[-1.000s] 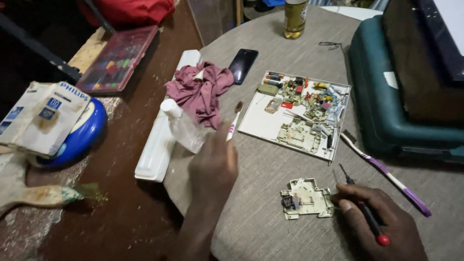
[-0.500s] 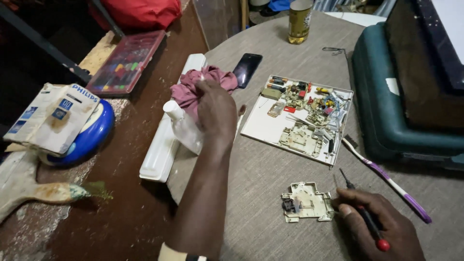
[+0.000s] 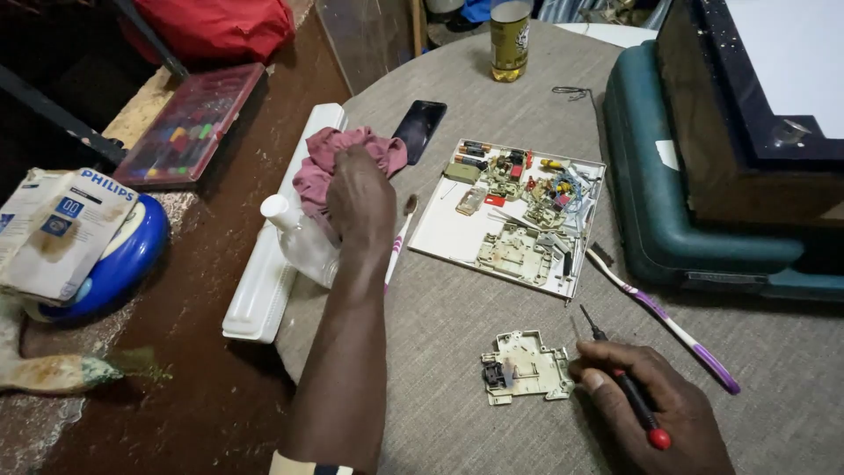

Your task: Repairing and cleaning electronic components and a circuit board using a screwdriver and a toothbrush.

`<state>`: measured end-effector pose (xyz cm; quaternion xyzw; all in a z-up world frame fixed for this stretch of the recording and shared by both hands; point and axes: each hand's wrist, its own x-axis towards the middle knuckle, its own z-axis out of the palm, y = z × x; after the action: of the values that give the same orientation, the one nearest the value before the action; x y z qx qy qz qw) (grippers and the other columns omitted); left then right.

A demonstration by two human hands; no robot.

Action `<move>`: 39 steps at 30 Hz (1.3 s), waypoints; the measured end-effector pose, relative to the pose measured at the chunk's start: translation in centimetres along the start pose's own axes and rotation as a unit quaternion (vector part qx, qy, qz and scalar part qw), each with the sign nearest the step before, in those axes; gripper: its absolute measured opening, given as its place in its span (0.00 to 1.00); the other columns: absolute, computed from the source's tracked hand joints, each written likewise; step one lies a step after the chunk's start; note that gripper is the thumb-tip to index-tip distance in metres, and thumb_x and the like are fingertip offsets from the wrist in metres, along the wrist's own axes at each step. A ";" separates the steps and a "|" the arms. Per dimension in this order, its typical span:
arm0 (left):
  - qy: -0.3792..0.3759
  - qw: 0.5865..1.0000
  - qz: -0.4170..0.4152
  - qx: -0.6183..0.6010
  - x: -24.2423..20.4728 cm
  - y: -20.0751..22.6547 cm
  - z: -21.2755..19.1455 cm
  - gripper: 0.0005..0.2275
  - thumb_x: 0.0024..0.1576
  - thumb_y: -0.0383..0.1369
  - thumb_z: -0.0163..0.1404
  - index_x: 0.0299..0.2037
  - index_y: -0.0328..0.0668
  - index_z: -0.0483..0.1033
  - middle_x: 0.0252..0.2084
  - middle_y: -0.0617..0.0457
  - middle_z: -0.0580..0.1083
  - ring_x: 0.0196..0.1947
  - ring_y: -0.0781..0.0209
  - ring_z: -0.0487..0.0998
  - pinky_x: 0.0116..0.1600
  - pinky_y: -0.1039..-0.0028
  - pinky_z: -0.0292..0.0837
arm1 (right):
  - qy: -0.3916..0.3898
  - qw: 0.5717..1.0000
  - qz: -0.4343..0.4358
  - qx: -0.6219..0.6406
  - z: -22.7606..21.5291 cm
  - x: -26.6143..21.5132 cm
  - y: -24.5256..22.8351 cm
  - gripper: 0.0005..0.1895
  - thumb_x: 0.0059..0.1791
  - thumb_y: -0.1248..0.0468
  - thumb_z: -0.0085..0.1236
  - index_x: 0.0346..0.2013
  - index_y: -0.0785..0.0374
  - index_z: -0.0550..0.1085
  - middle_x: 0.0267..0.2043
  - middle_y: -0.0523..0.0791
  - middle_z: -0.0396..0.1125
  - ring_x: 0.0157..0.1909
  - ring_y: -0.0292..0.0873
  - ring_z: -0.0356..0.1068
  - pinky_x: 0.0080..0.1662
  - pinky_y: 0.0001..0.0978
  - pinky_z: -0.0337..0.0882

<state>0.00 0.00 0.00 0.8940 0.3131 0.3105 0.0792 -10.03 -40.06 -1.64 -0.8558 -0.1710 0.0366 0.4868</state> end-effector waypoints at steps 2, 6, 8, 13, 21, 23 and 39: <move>-0.010 0.999 0.014 -0.027 -0.6 1.1 -1.2 0.14 0.63 0.17 0.49 0.58 0.29 0.75 0.50 0.35 0.78 0.34 0.49 0.84 0.32 0.66 0.84 | 0.001 1.000 0.007 0.005 -0.1 0.0 -0.2 0.17 0.47 0.58 0.64 0.49 0.50 0.86 0.47 0.38 0.86 0.50 0.34 0.85 0.57 0.28 0.75; -0.046 0.994 0.087 -0.049 -4.3 3.9 -7.6 0.24 0.56 0.24 0.63 0.62 0.28 0.69 0.53 0.33 0.77 0.39 0.44 0.85 0.35 0.63 0.86 | 0.003 1.000 -0.005 0.003 0.0 -0.1 0.2 0.16 0.48 0.59 0.63 0.50 0.51 0.86 0.44 0.38 0.86 0.50 0.33 0.84 0.59 0.27 0.73; -0.103 0.989 0.066 -0.086 -7.6 5.1 -10.7 0.19 0.61 0.27 0.56 0.62 0.34 0.70 0.54 0.40 0.77 0.38 0.51 0.84 0.35 0.68 0.85 | -0.002 1.000 0.015 -0.006 -0.3 -0.4 -0.2 0.17 0.48 0.59 0.63 0.50 0.50 0.86 0.46 0.38 0.86 0.50 0.34 0.84 0.58 0.28 0.74; -0.213 0.965 0.012 -0.156 -16.7 3.4 -13.8 0.14 0.64 0.33 0.52 0.60 0.48 0.73 0.49 0.54 0.78 0.31 0.63 0.80 0.31 0.73 0.81 | -0.007 0.999 0.045 -0.016 -0.4 -0.3 -1.2 0.17 0.47 0.59 0.64 0.50 0.49 0.86 0.45 0.37 0.86 0.49 0.34 0.84 0.57 0.28 0.74; -0.151 0.922 0.240 -0.262 -24.8 2.8 -13.8 0.15 0.57 0.42 0.63 0.49 0.47 0.75 0.54 0.51 0.75 0.52 0.51 0.76 0.54 0.60 0.67 | 0.014 0.999 -0.031 -0.027 -0.2 -0.6 -1.3 0.15 0.50 0.62 0.62 0.51 0.54 0.82 0.48 0.40 0.82 0.52 0.37 0.80 0.58 0.31 0.72; -0.154 0.926 0.237 -0.251 -25.2 2.7 -13.2 0.17 0.56 0.42 0.64 0.51 0.48 0.75 0.54 0.51 0.76 0.54 0.51 0.76 0.56 0.59 0.66 | 0.011 1.000 -0.011 -0.018 -0.3 -0.8 -1.8 0.16 0.50 0.62 0.61 0.52 0.55 0.82 0.47 0.41 0.83 0.51 0.36 0.81 0.57 0.31 0.73; -0.150 0.924 0.270 -0.225 -24.5 2.3 -13.6 0.20 0.57 0.53 0.59 0.49 0.50 0.74 0.52 0.53 0.76 0.49 0.49 0.75 0.54 0.56 0.65 | 0.037 0.999 -0.021 -0.017 0.1 -0.9 -1.9 0.14 0.53 0.65 0.59 0.52 0.59 0.81 0.46 0.43 0.81 0.51 0.37 0.79 0.57 0.30 0.72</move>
<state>-22.01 -17.47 -0.78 0.9395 -0.0335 0.2443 0.2378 -11.38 -39.44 -0.20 -0.8611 -0.1715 -0.0082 0.4786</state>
